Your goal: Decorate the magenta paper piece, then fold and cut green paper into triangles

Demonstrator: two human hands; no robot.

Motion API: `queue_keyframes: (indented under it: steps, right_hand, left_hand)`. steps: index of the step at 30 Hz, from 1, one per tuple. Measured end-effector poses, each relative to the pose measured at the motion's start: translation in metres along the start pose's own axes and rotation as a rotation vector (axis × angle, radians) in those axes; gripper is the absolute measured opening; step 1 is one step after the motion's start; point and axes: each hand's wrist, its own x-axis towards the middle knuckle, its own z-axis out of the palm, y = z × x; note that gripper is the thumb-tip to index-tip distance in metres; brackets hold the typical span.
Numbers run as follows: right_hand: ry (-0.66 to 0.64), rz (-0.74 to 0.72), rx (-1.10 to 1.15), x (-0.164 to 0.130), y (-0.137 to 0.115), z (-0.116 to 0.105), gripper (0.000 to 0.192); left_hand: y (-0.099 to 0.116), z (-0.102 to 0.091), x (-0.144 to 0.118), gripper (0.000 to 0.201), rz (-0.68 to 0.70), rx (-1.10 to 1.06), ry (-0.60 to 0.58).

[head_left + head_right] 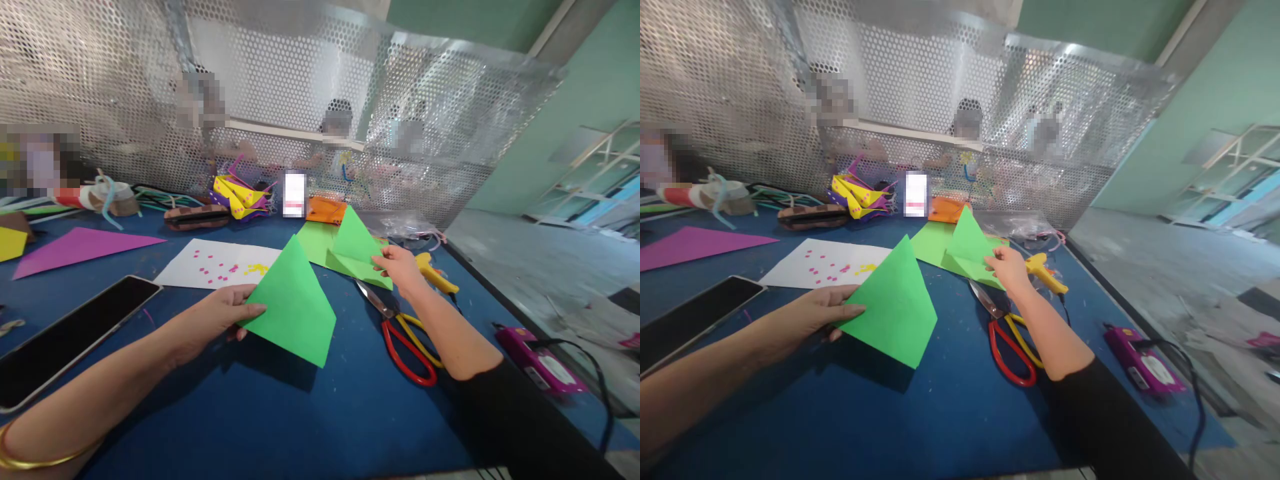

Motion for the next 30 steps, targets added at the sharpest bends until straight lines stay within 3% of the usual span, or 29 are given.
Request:
queue_keyframes:
  steps: [3,8,11,16,21,26,30]
  right_hand:
    - [0.112,-0.069,0.167,-0.015,-0.007,-0.008,0.023]
    - [0.241,-0.122,0.43,-0.036,-0.018,-0.018,0.034]
    - [0.276,-0.106,0.528,-0.045,-0.019,-0.021,0.036]
    - [0.302,-0.071,0.612,-0.052,-0.014,-0.022,0.034]
    - [0.301,-0.055,0.648,-0.051,-0.012,-0.019,0.033]
    - [0.289,-0.075,0.67,-0.052,-0.012,-0.013,0.032]
    - [0.27,-0.083,0.666,-0.053,-0.011,-0.011,0.031]
  left_hand:
    - [0.01,0.007,0.007,0.03,0.027,0.033,0.081]
    - [0.049,0.03,0.036,0.014,0.032,0.062,0.177]
    - [0.068,0.046,0.074,0.009,0.034,0.065,0.206]
    - [0.095,0.077,0.155,0.036,0.035,-0.002,0.205]
    - [0.125,0.104,0.212,0.037,0.094,-0.121,0.245]
    - [0.149,0.117,0.238,0.037,0.122,-0.201,0.214]
    - [0.155,0.118,0.237,0.035,0.148,-0.259,0.185]
